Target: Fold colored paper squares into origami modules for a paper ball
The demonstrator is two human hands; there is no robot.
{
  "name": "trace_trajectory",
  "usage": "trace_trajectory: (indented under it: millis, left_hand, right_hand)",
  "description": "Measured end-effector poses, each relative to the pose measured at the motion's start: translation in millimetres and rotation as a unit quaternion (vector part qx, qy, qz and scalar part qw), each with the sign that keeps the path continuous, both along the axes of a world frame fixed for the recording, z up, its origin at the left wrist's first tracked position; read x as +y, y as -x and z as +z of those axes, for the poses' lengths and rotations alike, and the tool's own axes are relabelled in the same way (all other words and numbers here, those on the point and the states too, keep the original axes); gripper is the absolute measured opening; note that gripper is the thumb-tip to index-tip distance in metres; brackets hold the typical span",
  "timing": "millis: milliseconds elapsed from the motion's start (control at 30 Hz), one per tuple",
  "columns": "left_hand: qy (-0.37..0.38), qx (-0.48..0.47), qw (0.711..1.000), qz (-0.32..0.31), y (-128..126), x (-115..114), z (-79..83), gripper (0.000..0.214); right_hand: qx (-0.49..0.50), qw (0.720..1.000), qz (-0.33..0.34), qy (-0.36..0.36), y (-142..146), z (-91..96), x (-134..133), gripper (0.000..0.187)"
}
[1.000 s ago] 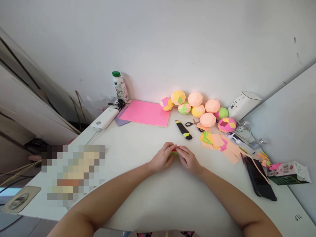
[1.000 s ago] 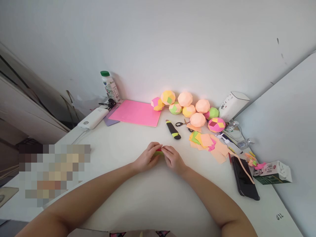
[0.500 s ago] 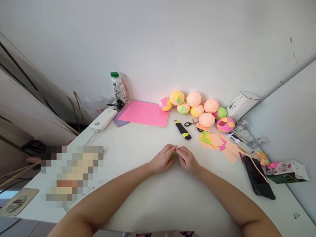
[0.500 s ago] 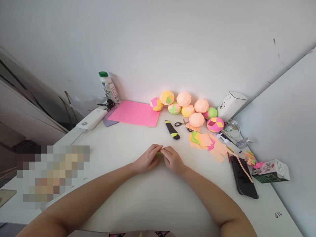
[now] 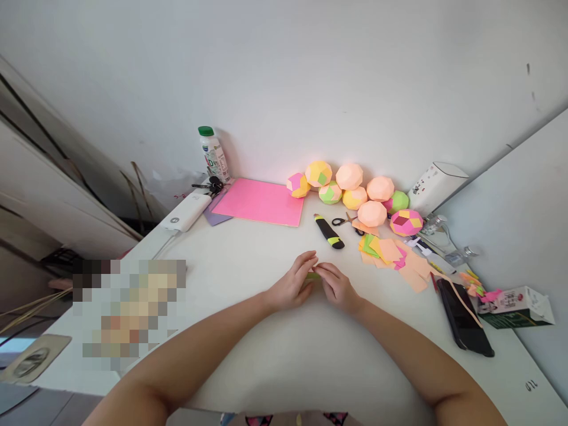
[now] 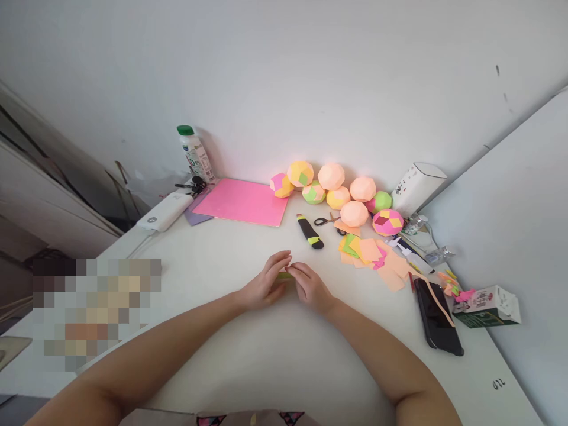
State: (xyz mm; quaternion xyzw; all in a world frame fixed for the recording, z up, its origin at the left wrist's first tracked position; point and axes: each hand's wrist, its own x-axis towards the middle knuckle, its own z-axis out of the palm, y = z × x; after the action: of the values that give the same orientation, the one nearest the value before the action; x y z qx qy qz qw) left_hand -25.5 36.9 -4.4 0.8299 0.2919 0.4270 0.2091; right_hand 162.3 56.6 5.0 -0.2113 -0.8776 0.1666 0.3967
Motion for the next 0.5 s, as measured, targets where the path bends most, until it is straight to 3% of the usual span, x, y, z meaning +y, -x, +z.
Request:
trace_trajectory:
  millis: [500]
  left_hand:
    - [-0.001, 0.011, 1.0, 0.009, -1.1, 2.2, -2.4, 0.073]
  right_hand:
    - [-0.008, 1.0, -0.01, 0.014, 1.0, 0.9, 1.2, 0.046]
